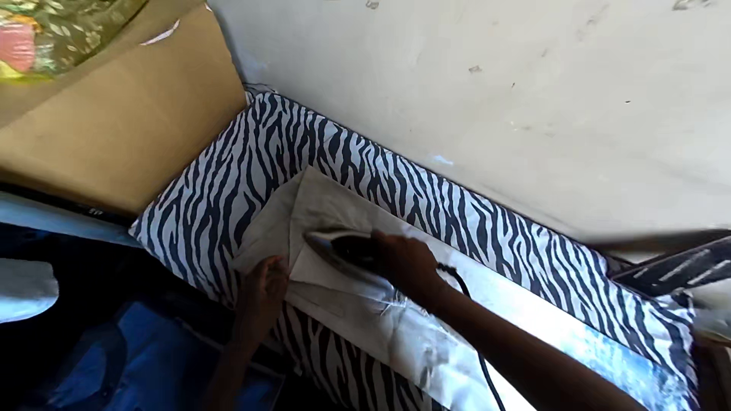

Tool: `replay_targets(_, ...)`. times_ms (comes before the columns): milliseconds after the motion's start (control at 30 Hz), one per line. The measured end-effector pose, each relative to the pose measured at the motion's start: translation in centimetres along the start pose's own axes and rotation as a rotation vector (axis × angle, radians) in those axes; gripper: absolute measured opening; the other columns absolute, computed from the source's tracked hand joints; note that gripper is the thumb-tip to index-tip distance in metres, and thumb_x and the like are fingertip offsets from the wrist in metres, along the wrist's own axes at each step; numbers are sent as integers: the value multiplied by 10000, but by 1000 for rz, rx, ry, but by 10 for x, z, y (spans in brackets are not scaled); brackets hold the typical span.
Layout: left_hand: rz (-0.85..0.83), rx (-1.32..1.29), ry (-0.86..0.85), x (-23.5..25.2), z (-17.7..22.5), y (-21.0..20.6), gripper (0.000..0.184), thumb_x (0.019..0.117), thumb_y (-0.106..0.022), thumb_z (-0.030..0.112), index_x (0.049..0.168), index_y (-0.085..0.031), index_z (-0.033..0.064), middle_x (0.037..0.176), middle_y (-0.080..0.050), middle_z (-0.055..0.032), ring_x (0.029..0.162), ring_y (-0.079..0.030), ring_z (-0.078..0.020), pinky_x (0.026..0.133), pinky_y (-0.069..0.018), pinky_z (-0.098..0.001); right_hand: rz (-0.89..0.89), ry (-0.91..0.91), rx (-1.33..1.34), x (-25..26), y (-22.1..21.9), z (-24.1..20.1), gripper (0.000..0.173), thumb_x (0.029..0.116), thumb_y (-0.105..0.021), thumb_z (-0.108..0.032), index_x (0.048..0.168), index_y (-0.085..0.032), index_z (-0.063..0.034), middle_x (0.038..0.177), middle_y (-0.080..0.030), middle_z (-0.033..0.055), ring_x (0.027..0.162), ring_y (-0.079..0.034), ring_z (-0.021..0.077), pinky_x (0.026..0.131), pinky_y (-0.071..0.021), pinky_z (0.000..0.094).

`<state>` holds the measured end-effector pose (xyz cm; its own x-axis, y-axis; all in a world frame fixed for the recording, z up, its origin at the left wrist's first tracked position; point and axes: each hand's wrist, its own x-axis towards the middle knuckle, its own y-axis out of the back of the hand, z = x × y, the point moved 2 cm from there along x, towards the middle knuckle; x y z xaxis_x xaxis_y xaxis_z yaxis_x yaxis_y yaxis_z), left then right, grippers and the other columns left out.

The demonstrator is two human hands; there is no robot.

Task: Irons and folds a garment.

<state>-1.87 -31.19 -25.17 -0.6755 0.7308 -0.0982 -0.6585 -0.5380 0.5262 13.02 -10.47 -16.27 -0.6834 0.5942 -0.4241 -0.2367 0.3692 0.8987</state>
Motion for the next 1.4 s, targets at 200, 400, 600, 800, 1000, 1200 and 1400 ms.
replay_targets(200, -7, -59, 28, 2, 1, 4, 428, 977, -619, 62, 1385, -533, -34, 1262, -636, -212, 1058, -696, -261, 909, -582, -395, 1, 86, -3, 36, 8, -24, 266, 1018, -570, -186, 1237, -622, -45, 1061, -701, 245, 1029, -686, 454, 819, -534, 614)
replay_targets(400, 17, 37, -58, -2, 12, 9, 414, 991, -600, 82, 1378, -542, -52, 1273, -630, -236, 1094, -683, -300, 936, -573, -418, 19, 41, 4, 50, 18, -26, 258, 1025, -553, -165, 1239, -634, -45, 1112, -699, 240, 1082, -676, 447, 847, -530, 613)
replay_targets(600, 276, 208, -117, -45, -6, 60, 375, 992, -577, 110, 1335, -592, -39, 1144, -675, -213, 770, -710, -273, 656, -611, -436, -101, 190, 15, -9, -15, -32, 324, 1029, -587, -229, 1287, -600, -33, 1084, -694, 277, 1037, -676, 490, 840, -529, 648)
replay_targets(800, 334, 298, -296, -53, 17, 40, 339, 962, -558, 149, 1232, -681, -14, 1115, -719, -176, 925, -708, -338, 801, -554, -551, -34, 162, 23, 0, -7, -59, 307, 1064, -487, -138, 1335, -561, -15, 1131, -681, 279, 1065, -677, 479, 840, -545, 613)
replay_targets(1000, 310, 398, -340, -56, 20, 26, 278, 950, -578, 107, 1148, -731, -12, 1121, -731, -195, 1011, -713, -390, 876, -569, -540, -16, -72, 68, 21, 14, 1, 355, 1039, -551, -208, 1317, -572, 11, 1148, -673, 300, 1094, -662, 495, 884, -519, 646)
replay_targets(1200, 292, 551, -508, -23, -31, -75, 580, 1047, -373, 519, 1457, -559, 155, 1502, -559, -82, 1449, -461, -257, 1171, -185, -678, 13, -39, 26, 56, 30, -8, 325, 1041, -535, -162, 1335, -593, -34, 1165, -687, 270, 1111, -666, 468, 884, -527, 622)
replay_targets(1400, 421, 526, -532, -21, -43, -78, 552, 1046, -324, 497, 1427, -529, 155, 1464, -593, -44, 1444, -450, -158, 1226, -178, -508, 233, 66, 89, 128, 48, -18, 226, 959, -667, -125, 1179, -673, -72, 1038, -709, 240, 994, -687, 470, 737, -547, 638)
